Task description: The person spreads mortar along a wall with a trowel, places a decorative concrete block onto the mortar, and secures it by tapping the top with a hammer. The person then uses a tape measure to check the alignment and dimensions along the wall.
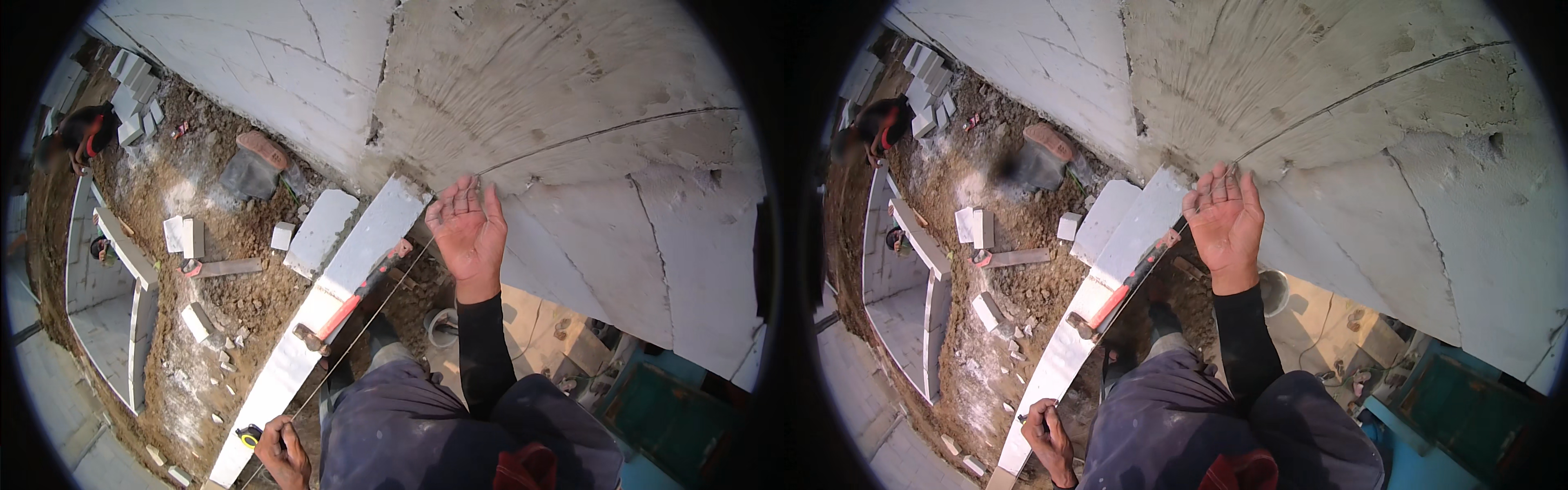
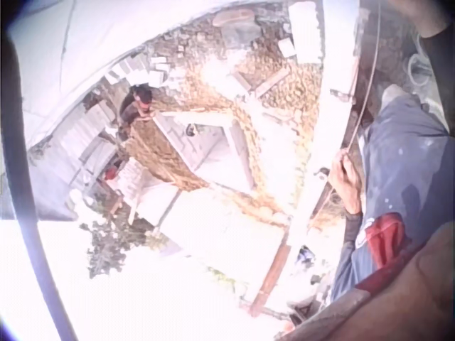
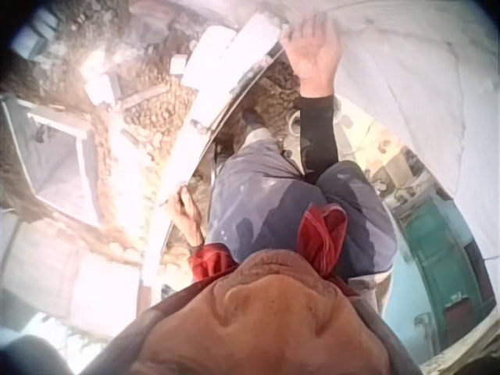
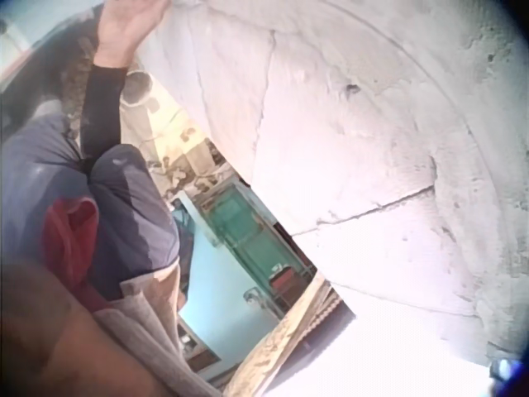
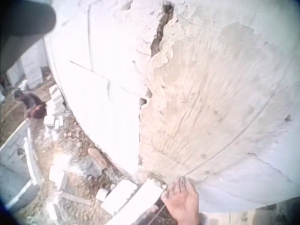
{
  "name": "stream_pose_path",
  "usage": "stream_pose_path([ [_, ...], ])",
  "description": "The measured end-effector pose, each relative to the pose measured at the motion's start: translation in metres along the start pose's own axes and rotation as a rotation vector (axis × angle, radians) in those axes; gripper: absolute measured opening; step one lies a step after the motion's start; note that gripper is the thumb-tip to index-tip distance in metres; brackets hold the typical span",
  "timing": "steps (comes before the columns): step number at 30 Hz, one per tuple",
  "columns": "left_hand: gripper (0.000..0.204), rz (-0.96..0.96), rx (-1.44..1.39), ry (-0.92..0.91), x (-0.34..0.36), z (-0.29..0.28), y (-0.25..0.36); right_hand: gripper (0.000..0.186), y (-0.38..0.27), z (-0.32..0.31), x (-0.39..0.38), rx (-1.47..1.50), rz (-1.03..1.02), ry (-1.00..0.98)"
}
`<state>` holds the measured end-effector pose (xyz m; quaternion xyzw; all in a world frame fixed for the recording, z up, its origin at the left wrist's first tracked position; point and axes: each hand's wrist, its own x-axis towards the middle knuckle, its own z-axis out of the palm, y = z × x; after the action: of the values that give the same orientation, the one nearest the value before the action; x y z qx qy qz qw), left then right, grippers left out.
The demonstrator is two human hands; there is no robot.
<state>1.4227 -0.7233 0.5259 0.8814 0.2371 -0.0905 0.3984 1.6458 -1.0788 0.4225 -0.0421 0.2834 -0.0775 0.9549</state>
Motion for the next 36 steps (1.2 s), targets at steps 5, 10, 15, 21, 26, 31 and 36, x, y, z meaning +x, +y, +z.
stream_pose_path([
  [5,0.010,0.007,0.005,-0.018,0.001,0.000,-0.005,0.015,-0.004,0.007,0.007,0.010,0.055,0.070],
  [10,0.010,-0.053,-0.042,-0.033,0.000,0.000,0.006,0.012,-0.002,0.008,0.011,0.105,0.105,0.009],
  [15,0.010,-0.012,0.008,-0.063,0.005,0.000,0.008,0.012,0.003,0.020,0.009,0.140,0.126,0.005],
  [21,0.011,-0.097,-0.077,-0.033,0.005,-0.002,0.003,0.013,-0.001,0.016,0.005,0.079,0.095,0.034],
  [26,0.010,-0.107,-0.077,-0.033,0.011,0.004,0.004,0.011,-0.003,0.015,-0.005,0.029,0.130,0.059],
  [31,0.011,-0.128,-0.127,-0.049,0.009,0.006,-0.002,0.010,-0.009,0.002,0.001,-0.034,0.139,-0.003],
  [36,0.013,-0.070,-0.071,-0.054,0.013,0.005,0.000,0.010,-0.008,0.004,0.004,0.067,0.163,-0.040],
])
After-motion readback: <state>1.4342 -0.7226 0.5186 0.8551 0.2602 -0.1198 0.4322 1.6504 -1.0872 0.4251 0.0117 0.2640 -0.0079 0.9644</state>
